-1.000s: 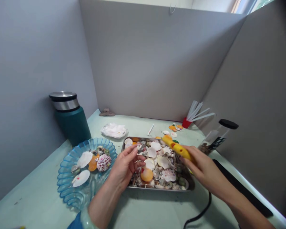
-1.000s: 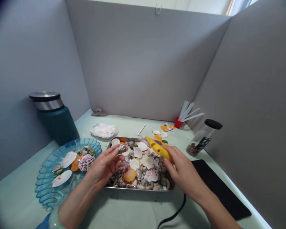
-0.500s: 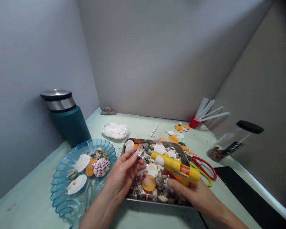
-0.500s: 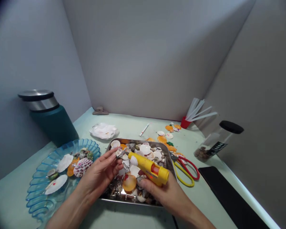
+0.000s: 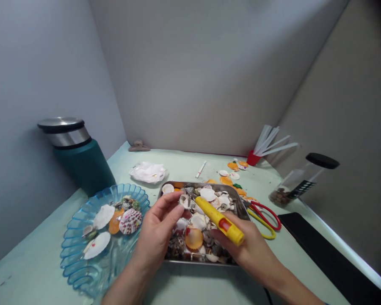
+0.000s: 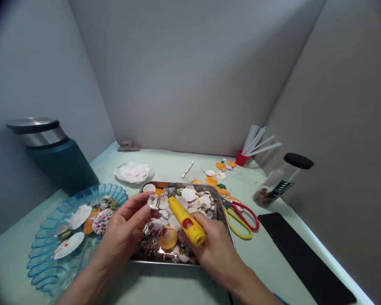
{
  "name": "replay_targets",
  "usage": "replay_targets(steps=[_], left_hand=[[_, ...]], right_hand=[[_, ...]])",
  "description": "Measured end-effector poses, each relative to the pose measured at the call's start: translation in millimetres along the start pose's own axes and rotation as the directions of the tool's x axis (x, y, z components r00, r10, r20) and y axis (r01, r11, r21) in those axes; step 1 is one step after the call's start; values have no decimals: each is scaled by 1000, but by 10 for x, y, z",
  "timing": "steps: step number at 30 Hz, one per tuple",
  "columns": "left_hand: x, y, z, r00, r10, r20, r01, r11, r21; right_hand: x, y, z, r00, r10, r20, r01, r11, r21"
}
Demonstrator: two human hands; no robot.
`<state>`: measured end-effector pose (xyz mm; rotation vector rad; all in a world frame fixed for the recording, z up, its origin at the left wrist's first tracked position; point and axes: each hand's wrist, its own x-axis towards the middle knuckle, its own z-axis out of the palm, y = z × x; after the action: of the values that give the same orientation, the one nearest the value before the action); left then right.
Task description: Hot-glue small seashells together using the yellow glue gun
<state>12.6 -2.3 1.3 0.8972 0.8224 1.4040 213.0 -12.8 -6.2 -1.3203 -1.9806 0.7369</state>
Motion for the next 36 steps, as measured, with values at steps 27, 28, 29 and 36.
replay_targets(steps=[27, 28, 29, 36], left_hand=[[77, 16, -11, 967, -256, 0, 244, 922, -300], [78, 12, -10, 967, -254, -6, 241, 924, -296], [79, 9, -9, 967, -253, -15, 238, 926, -292], [75, -22, -24, 971, -237, -38, 218, 937, -274]], right_hand=[[-34, -43, -43, 984, -173, 42, 168, 979, 116], [-32, -38, -42, 983, -178, 43, 172, 978, 117], [-31, -31, -42, 982, -183, 46, 176, 977, 117], [-32, 16, -47, 982, -170, 77, 165, 984, 71]])
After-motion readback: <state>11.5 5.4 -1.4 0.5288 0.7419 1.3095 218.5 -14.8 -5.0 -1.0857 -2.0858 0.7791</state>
